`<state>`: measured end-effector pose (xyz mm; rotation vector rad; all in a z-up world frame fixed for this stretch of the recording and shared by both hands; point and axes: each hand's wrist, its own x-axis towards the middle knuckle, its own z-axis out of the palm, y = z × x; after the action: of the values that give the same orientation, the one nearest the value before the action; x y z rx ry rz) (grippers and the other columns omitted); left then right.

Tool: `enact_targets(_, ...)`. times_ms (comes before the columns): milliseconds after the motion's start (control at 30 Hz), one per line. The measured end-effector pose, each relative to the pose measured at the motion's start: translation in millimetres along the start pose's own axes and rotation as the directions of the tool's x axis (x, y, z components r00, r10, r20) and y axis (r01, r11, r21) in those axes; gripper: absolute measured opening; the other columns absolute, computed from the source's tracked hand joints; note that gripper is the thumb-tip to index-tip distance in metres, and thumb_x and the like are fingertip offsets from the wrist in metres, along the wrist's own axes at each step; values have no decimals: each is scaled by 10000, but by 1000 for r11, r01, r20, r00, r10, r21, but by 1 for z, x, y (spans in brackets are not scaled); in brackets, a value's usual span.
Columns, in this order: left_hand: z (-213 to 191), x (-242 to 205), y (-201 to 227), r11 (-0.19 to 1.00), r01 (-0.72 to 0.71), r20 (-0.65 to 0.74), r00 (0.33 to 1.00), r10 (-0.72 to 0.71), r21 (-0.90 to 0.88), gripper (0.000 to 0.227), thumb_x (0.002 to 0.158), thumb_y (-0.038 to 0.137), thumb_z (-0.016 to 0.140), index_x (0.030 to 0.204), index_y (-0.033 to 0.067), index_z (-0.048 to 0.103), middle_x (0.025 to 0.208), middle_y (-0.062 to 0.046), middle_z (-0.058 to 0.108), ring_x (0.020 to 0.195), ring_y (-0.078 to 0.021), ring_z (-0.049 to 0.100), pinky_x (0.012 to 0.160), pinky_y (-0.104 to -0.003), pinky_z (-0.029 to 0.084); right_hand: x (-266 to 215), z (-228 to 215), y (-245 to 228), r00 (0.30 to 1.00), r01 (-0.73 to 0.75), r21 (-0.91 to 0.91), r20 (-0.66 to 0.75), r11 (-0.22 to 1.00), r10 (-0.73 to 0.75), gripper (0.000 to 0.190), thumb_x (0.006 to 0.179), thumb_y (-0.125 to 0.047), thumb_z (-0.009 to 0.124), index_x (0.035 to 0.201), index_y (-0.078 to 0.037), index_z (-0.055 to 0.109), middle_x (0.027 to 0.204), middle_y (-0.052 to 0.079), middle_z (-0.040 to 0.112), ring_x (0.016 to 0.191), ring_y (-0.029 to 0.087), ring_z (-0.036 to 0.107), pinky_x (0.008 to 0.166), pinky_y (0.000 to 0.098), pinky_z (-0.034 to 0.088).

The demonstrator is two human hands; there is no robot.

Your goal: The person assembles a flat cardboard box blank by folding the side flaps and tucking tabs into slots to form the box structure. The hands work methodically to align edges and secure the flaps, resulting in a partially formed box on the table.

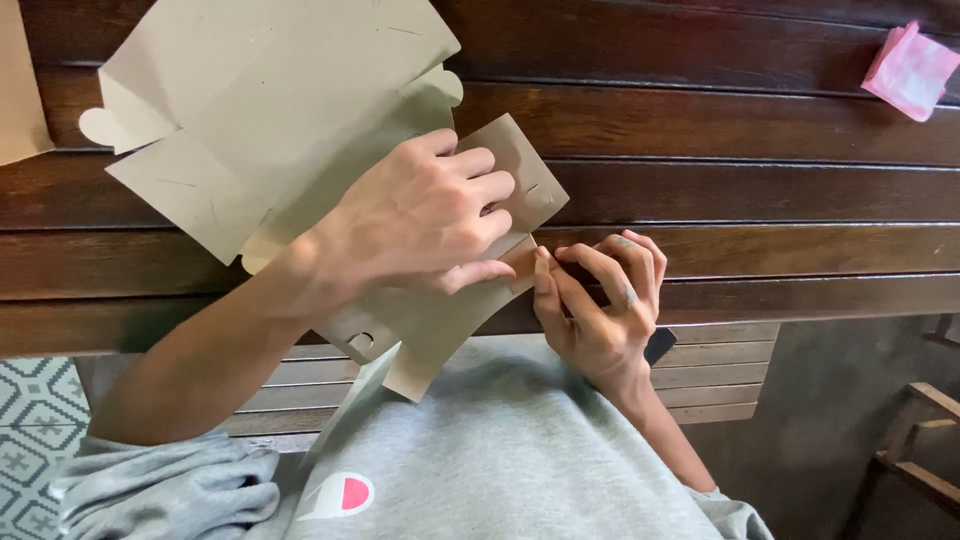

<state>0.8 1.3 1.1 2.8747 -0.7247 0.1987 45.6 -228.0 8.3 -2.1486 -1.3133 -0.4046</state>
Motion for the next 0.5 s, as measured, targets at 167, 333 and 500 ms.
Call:
enact_targets(167, 1, 0, -1, 1000, -9, -14, 1000, 9, 7, 660, 936, 754, 717, 600, 217, 531, 723, 55, 538, 698, -180, 520, 644, -332, 421, 1, 0, 1, 999, 3, -2, -32, 1000, -3, 168, 915, -37, 779, 760, -47, 717, 911, 72, 697, 780, 297, 608, 892, 485, 495)
enact_targets(333, 1, 0, 0, 1000, 0, -9, 1000, 0, 5, 640, 923, 762, 707, 615, 219, 568, 749, 55, 565, 724, -181, 541, 658, -336, 436, -7, -3, 7, 999, 22, 50, -27, 998, -20, 140, 955, -99, 683, 864, -37, 770, 944, 82, 697, 813, 293, 631, 894, 514, 530)
enact_targets(500, -1, 1, -1, 1000, -4, 5, 1000, 4, -4, 645, 930, 762, 704, 619, 215, 565, 750, 55, 559, 721, -180, 537, 666, -336, 444, -2, -4, 6, 998, 62, 101, -21, 993, -60, 155, 965, -141, 674, 840, -86, 747, 937, 39, 707, 814, 302, 624, 937, 530, 476)
